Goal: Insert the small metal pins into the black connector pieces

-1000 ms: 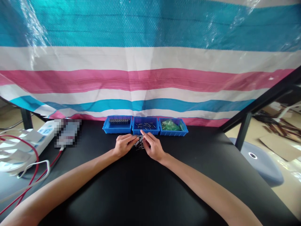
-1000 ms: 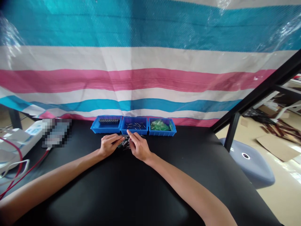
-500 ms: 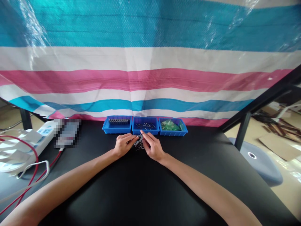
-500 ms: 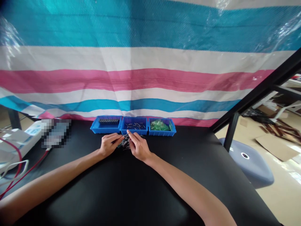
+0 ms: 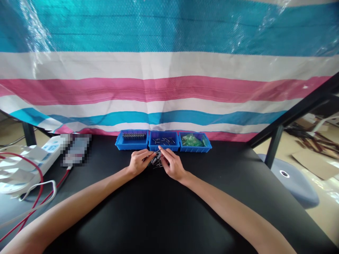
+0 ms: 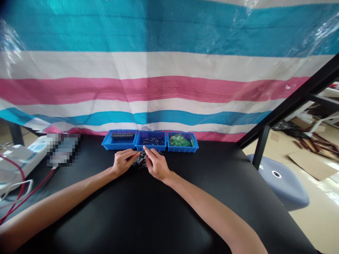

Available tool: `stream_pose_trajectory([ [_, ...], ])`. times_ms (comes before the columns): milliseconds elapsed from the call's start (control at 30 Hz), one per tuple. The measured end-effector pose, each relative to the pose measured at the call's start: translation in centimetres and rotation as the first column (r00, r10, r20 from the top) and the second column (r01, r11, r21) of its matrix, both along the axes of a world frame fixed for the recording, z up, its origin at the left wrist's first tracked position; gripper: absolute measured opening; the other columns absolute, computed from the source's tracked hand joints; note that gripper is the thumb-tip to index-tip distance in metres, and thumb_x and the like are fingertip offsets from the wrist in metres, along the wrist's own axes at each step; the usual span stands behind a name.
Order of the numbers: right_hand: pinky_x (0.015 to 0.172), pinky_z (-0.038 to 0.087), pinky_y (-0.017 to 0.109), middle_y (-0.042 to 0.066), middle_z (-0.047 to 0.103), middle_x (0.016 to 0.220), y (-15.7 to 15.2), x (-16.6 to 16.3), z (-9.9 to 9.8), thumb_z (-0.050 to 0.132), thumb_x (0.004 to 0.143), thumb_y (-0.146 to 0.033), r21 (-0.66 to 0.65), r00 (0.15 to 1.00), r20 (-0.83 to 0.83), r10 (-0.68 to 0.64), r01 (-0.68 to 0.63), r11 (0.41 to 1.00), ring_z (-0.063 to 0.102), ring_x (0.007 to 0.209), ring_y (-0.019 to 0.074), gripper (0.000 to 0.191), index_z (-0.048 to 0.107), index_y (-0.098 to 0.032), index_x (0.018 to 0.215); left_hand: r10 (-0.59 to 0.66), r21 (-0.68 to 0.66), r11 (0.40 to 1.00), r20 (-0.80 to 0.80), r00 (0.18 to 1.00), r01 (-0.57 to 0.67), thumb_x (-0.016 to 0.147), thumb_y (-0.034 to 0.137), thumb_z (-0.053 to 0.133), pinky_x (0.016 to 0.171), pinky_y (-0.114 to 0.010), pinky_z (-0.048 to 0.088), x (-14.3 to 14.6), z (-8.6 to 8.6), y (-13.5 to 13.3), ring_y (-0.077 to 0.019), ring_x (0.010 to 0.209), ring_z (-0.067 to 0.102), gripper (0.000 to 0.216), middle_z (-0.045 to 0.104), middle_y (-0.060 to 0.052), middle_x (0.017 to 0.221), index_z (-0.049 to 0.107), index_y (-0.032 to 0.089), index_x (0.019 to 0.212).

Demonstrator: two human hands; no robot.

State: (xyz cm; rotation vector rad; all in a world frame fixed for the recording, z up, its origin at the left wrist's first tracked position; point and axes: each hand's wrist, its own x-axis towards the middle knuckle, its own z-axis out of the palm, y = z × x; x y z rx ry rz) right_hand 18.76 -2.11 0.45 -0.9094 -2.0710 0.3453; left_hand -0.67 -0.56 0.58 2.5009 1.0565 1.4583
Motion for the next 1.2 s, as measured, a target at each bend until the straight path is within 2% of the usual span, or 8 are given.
stream_pose_trajectory([
  [300, 0.076, 0.055, 0.032, 0.007, 0.059, 0.092, -0.05, 0.06, 0.12, 0.041, 0.095, -0.019, -0.013, 0.999, -0.046, -0.005, 0.005, 1.0, 0.06, 0.08, 0.0181, 0.045, 0.039, -0.021, 0.14, -0.033, -0.003, 0.999, -0.018, 0.999, 0.032, 0.088, 0.022, 0.059, 0.052, -0.018, 0.041, 0.03, -0.2, 0.01, -0.0069, 0.052, 0.05, 0.012, 0.058, 0.0, 0.062, 0.068, 0.015, 0.085],
  [467, 0.076, 0.052, 0.029, 0.007, 0.062, 0.094, -0.04, 0.13, 0.29, 0.042, 0.096, -0.021, -0.035, 0.994, -0.098, -0.048, 0.045, 0.998, 0.061, 0.08, 0.0165, 0.026, 0.055, -0.02, 0.118, -0.002, 0.001, 1.0, -0.028, 1.0, 0.002, 0.088, 0.022, 0.058, 0.052, -0.019, 0.04, 0.14, -0.04, 0.02, -0.0076, 0.052, 0.05, 0.013, 0.058, 0.0, 0.061, 0.068, 0.014, 0.085],
  [667, 0.071, 0.05, 0.026, 0.005, 0.062, 0.086, 0.14, 0.04, 0.32, 0.046, 0.095, -0.026, -0.028, 0.993, -0.099, -0.065, 0.062, 0.998, 0.06, 0.073, 0.0152, 0.016, 0.06, -0.019, 0.101, 0.003, -0.019, 1.0, -0.036, 0.999, -0.004, 0.089, 0.024, 0.058, 0.054, -0.019, 0.042, 0.16, 0.2, -0.04, -0.0082, 0.054, 0.053, 0.014, 0.061, -0.001, 0.064, 0.067, 0.014, 0.084],
  [933, 0.067, 0.049, 0.026, 0.005, 0.061, 0.081, 0.22, -0.06, -0.17, 0.045, 0.096, -0.03, -0.022, 0.994, -0.09, -0.056, 0.054, 0.998, 0.06, 0.071, 0.0152, 0.022, 0.062, -0.019, 0.09, -0.071, -0.043, 0.997, -0.04, 0.997, 0.069, 0.089, 0.025, 0.057, 0.063, -0.018, 0.049, 0.0, 0.1, 0.13, -0.0098, 0.066, 0.063, 0.014, 0.07, -0.005, 0.081, 0.066, 0.016, 0.095],
  [1200, 0.063, 0.044, 0.024, 0.003, 0.061, 0.071, 0.23, -0.19, -0.22, 0.042, 0.098, -0.033, -0.034, 0.999, -0.011, -0.038, 0.038, 0.999, 0.058, 0.065, 0.0142, 0.028, 0.056, -0.019, 0.078, -0.075, 0.119, 0.99, -0.037, 0.997, 0.079, 0.087, 0.018, 0.06, 0.069, -0.018, 0.053, -0.08, 0.42, -0.32, -0.0114, 0.079, 0.069, 0.018, 0.073, -0.005, 0.092, 0.067, 0.019, 0.104],
])
